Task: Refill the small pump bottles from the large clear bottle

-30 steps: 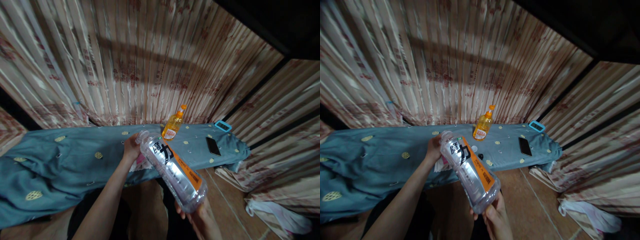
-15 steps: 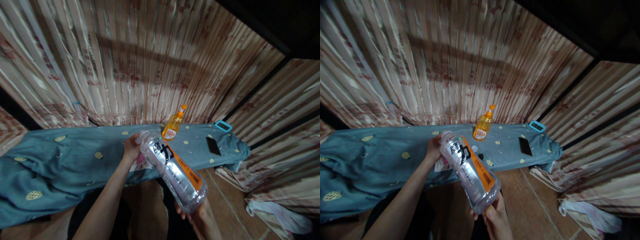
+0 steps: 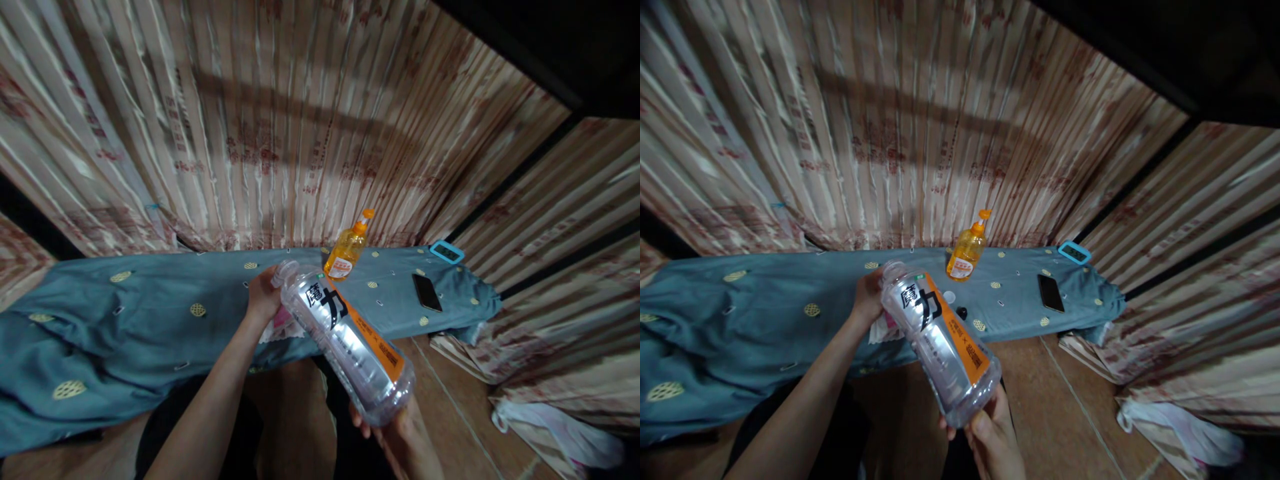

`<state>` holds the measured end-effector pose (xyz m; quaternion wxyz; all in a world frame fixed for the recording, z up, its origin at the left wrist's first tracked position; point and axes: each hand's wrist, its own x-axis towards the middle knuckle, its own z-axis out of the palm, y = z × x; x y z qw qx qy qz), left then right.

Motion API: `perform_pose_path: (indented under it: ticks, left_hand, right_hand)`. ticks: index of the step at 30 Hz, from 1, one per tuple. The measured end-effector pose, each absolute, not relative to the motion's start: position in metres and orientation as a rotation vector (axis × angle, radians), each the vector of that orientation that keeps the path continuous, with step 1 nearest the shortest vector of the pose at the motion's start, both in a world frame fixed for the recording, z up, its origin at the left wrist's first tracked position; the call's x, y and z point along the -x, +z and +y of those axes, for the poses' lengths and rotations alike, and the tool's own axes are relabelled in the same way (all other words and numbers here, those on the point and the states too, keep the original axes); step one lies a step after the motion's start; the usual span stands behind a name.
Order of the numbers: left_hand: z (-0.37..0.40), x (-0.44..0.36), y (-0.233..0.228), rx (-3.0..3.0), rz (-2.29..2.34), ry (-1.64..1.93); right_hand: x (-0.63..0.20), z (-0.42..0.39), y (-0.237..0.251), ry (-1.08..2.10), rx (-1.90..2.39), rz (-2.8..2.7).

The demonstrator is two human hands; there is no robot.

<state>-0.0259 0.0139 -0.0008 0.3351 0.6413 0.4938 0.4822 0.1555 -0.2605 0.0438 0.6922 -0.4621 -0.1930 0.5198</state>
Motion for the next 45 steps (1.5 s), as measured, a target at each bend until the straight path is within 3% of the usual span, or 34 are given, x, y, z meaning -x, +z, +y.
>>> perform_pose_path:
  ticks: [45]
  left_hand:
    - [0.013,0.027,-0.001,-1.674,1.247,1.291]
  right_hand:
    - [-0.154,-0.259,0.049,1.161,1.04,-0.429]
